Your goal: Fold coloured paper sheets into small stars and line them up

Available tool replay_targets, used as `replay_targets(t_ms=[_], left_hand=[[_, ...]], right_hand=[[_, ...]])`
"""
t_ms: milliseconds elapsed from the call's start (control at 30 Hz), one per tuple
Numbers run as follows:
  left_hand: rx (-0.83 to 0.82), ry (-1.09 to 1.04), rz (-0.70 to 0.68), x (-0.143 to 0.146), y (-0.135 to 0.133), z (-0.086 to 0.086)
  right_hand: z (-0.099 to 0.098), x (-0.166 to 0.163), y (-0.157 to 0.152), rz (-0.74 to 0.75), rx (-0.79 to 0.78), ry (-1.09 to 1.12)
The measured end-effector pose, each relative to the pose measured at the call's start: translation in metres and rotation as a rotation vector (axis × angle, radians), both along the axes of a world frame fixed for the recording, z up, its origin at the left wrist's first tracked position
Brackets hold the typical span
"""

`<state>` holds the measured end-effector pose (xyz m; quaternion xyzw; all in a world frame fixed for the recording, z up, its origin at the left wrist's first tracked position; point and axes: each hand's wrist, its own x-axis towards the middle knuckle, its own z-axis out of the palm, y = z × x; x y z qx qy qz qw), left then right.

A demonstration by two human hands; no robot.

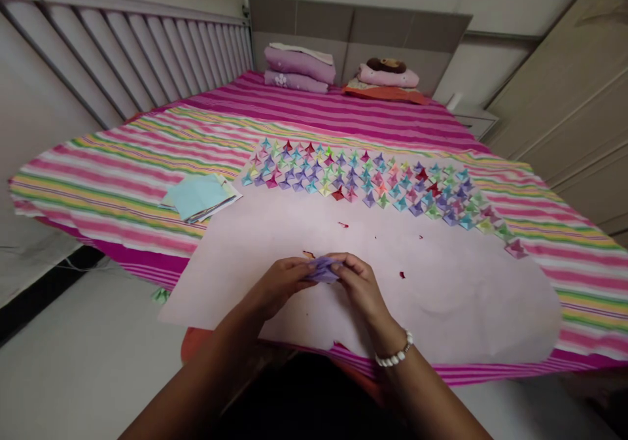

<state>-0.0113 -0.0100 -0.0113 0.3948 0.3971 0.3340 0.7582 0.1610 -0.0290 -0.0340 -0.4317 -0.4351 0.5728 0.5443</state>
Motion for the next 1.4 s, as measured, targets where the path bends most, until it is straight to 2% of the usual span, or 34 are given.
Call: replay_targets(t_ms=[100,267,400,533,667,767,833,1033,1233,1400], left_hand=[[0.008,-0.106,-0.017,-0.002,-0.001,0.004],[0.051,-0.191,-0.059,-0.006,-0.003,0.008],[0.055,-0.22,-0.099,-0.006,-0.004,0.011],[0.054,-0.148,-0.146,-0.002,-0.006,0.011],[0.062,0.091,-0.053,0.001,-0.007,0.005],[0.229,0.322,0.072,0.003,-0.007,0.001],[0.306,0.394,0.12,0.004,-0.007,0.001],[0.29,0.315,0.108,0.004,-0.007,0.005],[0.301,0.258,0.227,0.002,-0.006,0.006],[0.322,0.223,0.219,0.003,-0.008,0.006]], right_hand=[[0.003,-0.001,0.001,-0.016,-0.042,0.095],[0.009,0.0,-0.001,0.039,-0.008,0.165],[0.003,0.004,-0.001,0.067,0.022,0.106],[0.003,0.004,0.002,-0.023,-0.002,-0.026],[0.007,0.0,0.004,-0.064,-0.01,-0.079],[0.008,-0.004,0.003,-0.06,-0.038,-0.071],[0.008,-0.006,0.003,-0.059,-0.057,-0.053],[0.012,-0.007,0.004,-0.045,-0.072,-0.008],[0.013,-0.01,0.004,-0.022,-0.07,0.003],[0.011,-0.011,0.004,-0.027,-0.057,0.018]])
